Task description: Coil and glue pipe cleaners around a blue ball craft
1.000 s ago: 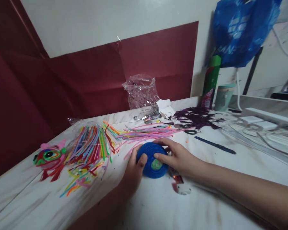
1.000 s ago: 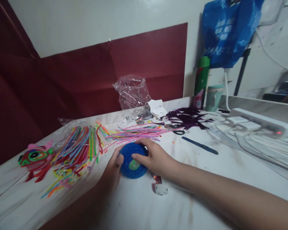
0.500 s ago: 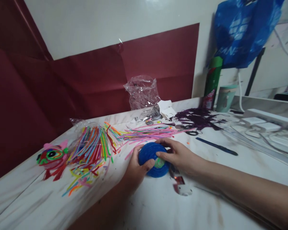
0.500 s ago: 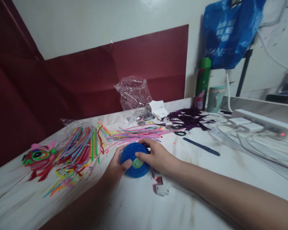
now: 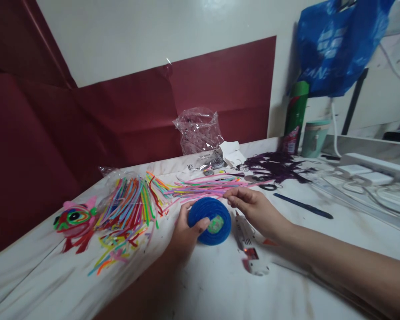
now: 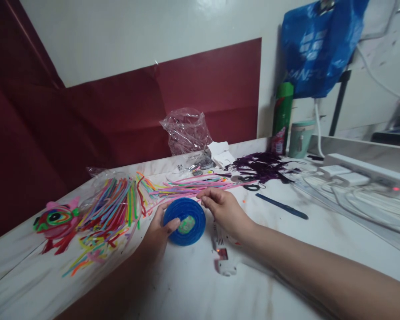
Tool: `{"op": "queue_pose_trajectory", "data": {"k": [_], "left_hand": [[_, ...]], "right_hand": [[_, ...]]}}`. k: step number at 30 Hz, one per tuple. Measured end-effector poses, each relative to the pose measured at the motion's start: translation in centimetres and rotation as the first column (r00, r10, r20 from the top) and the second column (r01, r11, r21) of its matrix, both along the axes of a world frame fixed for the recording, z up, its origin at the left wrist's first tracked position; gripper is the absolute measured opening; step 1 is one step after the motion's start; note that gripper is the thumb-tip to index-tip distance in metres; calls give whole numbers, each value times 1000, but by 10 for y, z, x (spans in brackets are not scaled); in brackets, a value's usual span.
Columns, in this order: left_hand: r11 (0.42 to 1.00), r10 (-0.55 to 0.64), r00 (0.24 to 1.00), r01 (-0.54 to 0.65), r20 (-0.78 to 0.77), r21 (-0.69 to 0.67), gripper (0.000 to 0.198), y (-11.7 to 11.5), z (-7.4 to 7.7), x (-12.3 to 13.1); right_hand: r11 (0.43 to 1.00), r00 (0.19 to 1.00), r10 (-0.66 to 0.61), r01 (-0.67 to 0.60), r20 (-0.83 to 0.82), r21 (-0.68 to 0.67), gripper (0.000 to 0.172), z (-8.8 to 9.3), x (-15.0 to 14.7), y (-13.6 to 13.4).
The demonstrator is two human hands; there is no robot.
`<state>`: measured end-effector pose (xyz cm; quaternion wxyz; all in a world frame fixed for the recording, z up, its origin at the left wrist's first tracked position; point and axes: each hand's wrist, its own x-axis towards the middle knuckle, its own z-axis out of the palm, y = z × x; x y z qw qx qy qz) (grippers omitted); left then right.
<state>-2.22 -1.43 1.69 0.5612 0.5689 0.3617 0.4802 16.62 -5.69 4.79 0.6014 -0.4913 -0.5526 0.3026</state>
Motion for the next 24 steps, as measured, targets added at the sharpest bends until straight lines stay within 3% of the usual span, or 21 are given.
{"op": "queue_pose_trajectory", "data": {"k": [3,6,10,14,18,20,22,24], "left_hand": [[1000,25,1000,-25,-3,-11,58,-1,-2,2],[998,-54,998,53,-43,-14,54,-2,-2,2],[997,-65,989,71,-133,44,56,-6,1,0],[988,-67,983,89,-171,123,61,-12,2,1],[998,23,996,-18,-81,65,59,-5,1,0],[991,136,991,-136,15,8,57,5,2,-2],[969,248,962,-246,113,-33,57,16,3,-6],[955,297,939,-290,172,-63,57,25,6,-9]], "right_hand": [[999,999,32,-32,18,26,20,2,-2,-2],[998,997,49,-52,65,38,22,4,-4,-6],[997,994,-38,31,104,70,27,6,-4,-10],[982,994,-107,100,37,160,27,12,3,-10],[964,983,-183,173,31,202,28,18,23,-3],[954,955,-261,234,138,186,31,19,38,9],[952,856,-301,246,420,180,34,18,54,26],[971,801,-241,203,549,130,28,16,63,48]]}}
